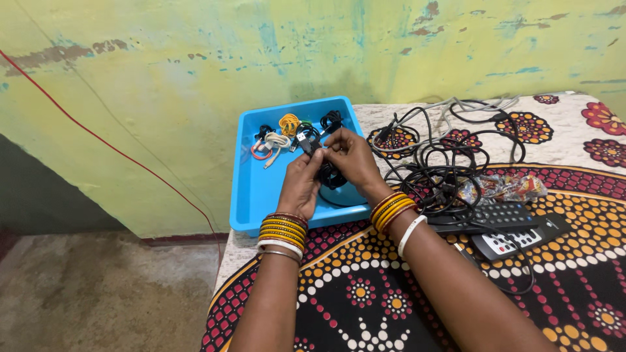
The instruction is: The person untangles several long black cables by hand, separating them from each other and placing some of the smaller, lighter-colored coiled cables into a blue plastic tray.
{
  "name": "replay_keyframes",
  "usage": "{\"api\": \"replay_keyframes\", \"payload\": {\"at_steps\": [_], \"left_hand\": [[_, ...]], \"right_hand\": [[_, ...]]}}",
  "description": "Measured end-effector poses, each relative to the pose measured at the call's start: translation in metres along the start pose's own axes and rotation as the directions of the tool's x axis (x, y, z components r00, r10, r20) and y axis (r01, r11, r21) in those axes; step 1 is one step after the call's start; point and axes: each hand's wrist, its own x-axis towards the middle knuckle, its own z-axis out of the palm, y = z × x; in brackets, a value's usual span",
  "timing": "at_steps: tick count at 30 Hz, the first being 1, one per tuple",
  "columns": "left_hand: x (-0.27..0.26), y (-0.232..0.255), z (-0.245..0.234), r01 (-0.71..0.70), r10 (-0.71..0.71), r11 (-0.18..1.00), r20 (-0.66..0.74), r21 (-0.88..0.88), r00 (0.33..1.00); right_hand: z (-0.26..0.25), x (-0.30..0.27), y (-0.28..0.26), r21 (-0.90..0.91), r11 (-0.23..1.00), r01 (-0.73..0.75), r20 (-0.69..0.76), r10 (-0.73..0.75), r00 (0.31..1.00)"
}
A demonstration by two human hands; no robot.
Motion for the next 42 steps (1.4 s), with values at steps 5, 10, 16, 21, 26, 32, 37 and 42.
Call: {"api": "replay_keyframes", "payload": {"at_steps": [5, 10, 16, 21, 26, 32, 37, 42], "left_hand": [[0.004, -0.002, -0.001, 0.027, -0.029, 0.998, -0.056, -0.048, 0.998], [0.016, -0.007, -0.018, -0.124, 0.064, 0.953, -0.214, -0.278, 0.975], [0.022, -0.018, -0.020, -0.274, 0.230, 0.948, -0.243, -0.163, 0.942], [0.012, -0.010, -0.007, -0.276, 0.260, 0.961, -0.297, -0.012, 0.919], [0.008, -0.009, -0.001, -0.295, 0.334, 0.940, -0.285, 0.172, 0.898], [0.015, -0.015, -0.007, -0.304, 0.385, 0.900, -0.244, 0.313, 0.890], [0.014, -0.019, -0.008, -0.073, 0.089, 0.992, -0.163, 0.101, 0.983], [0.038, -0.035, -0.031, -0.260, 0.316, 0.938, -0.263, 0.228, 0.911]], "right_hand": [[0.001, -0.001, -0.001, -0.050, 0.999, -0.003, 0.088, 0.007, 0.996], [0.001, -0.006, -0.014, 0.064, 0.989, -0.132, 0.212, 0.116, 0.970], [0.006, -0.008, -0.012, 0.011, 0.979, -0.204, 0.297, 0.192, 0.935], [0.006, -0.006, -0.001, -0.173, 0.966, -0.190, 0.271, 0.232, 0.934], [0.008, 0.000, -0.006, -0.378, 0.915, -0.139, 0.119, 0.197, 0.973], [0.005, -0.001, -0.012, -0.409, 0.888, -0.211, 0.022, 0.241, 0.970], [0.001, 0.003, -0.003, -0.281, 0.936, -0.211, -0.025, 0.212, 0.977], [-0.001, 0.002, -0.006, 0.089, 0.903, -0.420, 0.187, 0.399, 0.898]]}}
